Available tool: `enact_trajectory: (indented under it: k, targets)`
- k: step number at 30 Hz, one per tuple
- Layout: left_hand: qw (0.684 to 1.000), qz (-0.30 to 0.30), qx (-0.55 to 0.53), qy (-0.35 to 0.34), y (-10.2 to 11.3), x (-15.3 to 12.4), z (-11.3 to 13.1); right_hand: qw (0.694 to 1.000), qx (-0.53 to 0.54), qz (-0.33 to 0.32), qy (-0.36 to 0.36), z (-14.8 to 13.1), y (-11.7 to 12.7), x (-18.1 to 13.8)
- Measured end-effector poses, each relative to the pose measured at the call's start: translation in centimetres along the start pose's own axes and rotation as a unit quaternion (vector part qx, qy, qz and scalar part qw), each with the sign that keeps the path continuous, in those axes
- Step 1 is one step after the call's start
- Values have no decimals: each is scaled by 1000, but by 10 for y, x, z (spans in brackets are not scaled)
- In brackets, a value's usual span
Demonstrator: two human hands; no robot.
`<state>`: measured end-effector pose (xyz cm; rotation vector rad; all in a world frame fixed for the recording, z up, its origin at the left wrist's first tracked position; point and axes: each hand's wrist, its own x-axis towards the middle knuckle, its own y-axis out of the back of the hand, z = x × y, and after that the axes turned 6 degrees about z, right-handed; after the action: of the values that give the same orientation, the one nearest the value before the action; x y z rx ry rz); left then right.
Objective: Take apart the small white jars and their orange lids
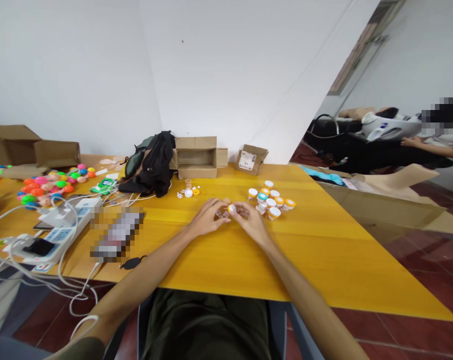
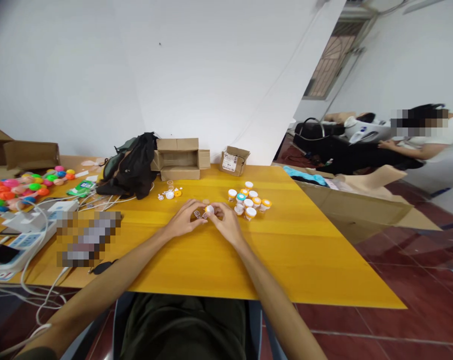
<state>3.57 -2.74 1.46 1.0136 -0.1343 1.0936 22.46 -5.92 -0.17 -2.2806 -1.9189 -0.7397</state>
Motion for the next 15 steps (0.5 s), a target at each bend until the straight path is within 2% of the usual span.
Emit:
enact_trajectory:
  k: [3,7,15]
  targets:
    - [1000,7,-7,6,-3,-1,1,996,66,-36,-43,0,-3,-1]
    - [1000,14,-13,10,-4,-2,1,991,97,-66,-71,-1,-4,-1]
    - [998,26,-36,43,-5,1,2,992,101,-60,-38,0,-2,-1]
